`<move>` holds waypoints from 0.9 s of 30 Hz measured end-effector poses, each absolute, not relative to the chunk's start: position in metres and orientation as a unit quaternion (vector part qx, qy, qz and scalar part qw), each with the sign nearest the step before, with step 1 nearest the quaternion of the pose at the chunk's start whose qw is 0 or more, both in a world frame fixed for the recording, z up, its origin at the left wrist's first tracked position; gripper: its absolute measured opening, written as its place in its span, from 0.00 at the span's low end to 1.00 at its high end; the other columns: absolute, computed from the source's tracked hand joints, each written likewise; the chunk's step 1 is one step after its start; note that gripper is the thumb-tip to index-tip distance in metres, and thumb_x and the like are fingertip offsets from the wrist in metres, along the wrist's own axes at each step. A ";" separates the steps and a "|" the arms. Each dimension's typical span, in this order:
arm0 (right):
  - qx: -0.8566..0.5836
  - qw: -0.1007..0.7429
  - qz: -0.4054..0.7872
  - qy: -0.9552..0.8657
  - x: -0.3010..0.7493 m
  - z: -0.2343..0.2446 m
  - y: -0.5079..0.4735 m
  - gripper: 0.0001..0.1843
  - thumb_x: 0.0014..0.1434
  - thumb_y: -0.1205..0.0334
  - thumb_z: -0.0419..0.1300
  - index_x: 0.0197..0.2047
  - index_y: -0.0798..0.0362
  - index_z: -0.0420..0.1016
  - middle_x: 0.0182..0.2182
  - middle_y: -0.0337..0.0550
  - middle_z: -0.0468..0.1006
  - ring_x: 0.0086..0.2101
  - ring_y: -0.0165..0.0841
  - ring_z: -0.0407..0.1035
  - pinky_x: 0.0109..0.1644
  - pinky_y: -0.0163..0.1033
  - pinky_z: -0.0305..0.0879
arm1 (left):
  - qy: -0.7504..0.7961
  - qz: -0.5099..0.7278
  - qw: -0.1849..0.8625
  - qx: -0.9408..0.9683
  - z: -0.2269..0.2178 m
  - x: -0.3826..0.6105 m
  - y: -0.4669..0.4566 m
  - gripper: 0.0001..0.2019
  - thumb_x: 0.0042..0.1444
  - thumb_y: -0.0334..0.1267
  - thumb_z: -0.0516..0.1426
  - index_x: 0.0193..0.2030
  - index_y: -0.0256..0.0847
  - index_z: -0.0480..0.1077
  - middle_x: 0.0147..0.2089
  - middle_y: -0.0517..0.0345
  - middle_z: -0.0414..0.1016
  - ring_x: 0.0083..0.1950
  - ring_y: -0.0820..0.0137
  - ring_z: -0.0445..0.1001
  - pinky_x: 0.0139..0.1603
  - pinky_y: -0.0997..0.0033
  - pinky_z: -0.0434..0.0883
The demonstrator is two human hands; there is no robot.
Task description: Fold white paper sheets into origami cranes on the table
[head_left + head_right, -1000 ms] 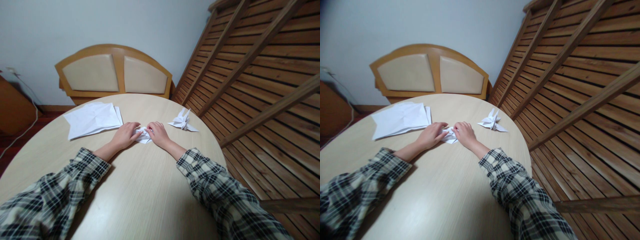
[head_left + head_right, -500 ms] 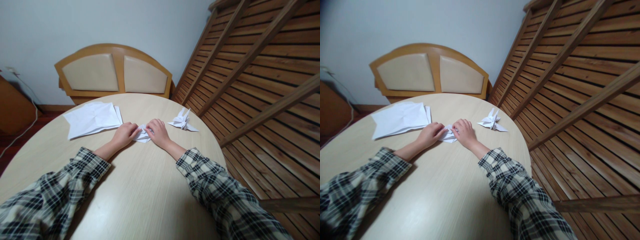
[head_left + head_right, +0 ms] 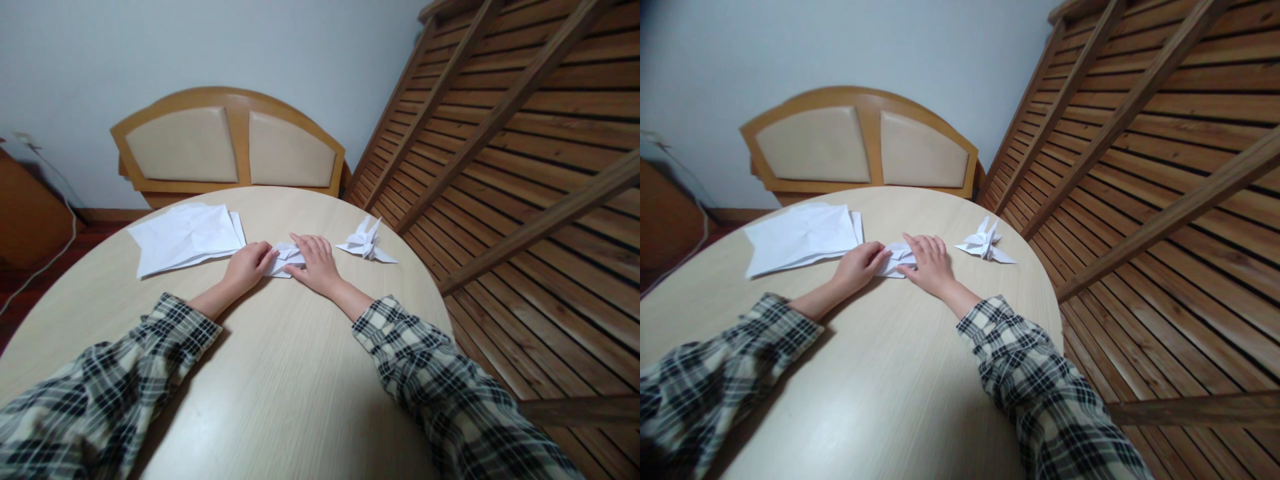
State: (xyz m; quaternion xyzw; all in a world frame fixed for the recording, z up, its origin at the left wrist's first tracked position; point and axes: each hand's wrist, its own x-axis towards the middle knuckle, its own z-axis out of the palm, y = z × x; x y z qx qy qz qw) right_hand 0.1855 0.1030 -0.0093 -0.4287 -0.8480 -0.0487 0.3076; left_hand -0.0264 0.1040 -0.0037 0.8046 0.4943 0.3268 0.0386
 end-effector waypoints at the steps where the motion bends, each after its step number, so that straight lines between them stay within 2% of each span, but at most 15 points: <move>1: -0.438 0.306 -0.048 -0.844 0.186 -0.011 0.104 0.39 0.62 0.44 0.60 0.70 0.53 0.57 0.60 0.53 0.68 0.60 0.45 0.58 0.70 0.52 0.43 | 0.492 0.328 0.044 0.805 -0.004 -0.026 0.104 0.16 0.68 0.46 0.48 0.34 0.41 0.69 0.29 0.54 0.73 0.32 0.66 0.70 0.32 0.66 0.63; 5: -0.455 0.299 -0.028 -0.839 0.185 -0.014 0.107 0.39 0.61 0.42 0.60 0.70 0.50 0.57 0.59 0.53 0.70 0.60 0.46 0.60 0.70 0.54 0.43 | 0.473 0.329 0.053 0.815 -0.005 -0.027 0.104 0.15 0.68 0.46 0.48 0.35 0.42 0.69 0.28 0.56 0.72 0.30 0.67 0.69 0.31 0.67 0.62; 9: -0.460 0.291 -0.010 -0.839 0.185 -0.015 0.108 0.39 0.59 0.40 0.62 0.67 0.51 0.61 0.53 0.52 0.74 0.55 0.46 0.63 0.68 0.54 0.45 | 0.464 0.317 0.051 0.825 -0.006 -0.027 0.104 0.15 0.67 0.46 0.48 0.35 0.42 0.70 0.29 0.54 0.72 0.31 0.66 0.69 0.32 0.66 0.63; 18: -0.457 0.276 -0.026 -0.845 0.184 -0.014 0.109 0.27 0.58 0.40 0.63 0.53 0.50 0.72 0.46 0.49 0.74 0.50 0.45 0.63 0.60 0.50 0.53 | 0.453 0.308 0.030 0.836 -0.006 -0.028 0.102 0.16 0.67 0.48 0.49 0.33 0.41 0.69 0.27 0.57 0.67 0.29 0.67 0.66 0.31 0.68 0.61; 23: -0.457 0.286 -0.028 -0.842 0.183 -0.008 0.106 0.15 0.62 0.47 0.61 0.43 0.49 0.72 0.42 0.48 0.73 0.48 0.44 0.62 0.56 0.49 0.54 | 0.420 0.297 -0.002 0.858 -0.002 -0.027 0.100 0.17 0.67 0.50 0.51 0.37 0.41 0.72 0.29 0.55 0.70 0.33 0.65 0.68 0.34 0.66 0.64; 27: -0.451 0.299 -0.029 -0.841 0.185 -0.003 0.103 0.03 0.61 0.61 0.58 0.40 0.47 0.71 0.42 0.46 0.73 0.49 0.44 0.61 0.60 0.51 0.51 | 0.379 0.295 -0.058 0.875 0.002 -0.026 0.098 0.13 0.66 0.45 0.51 0.38 0.43 0.74 0.35 0.52 0.76 0.39 0.62 0.70 0.41 0.60 0.66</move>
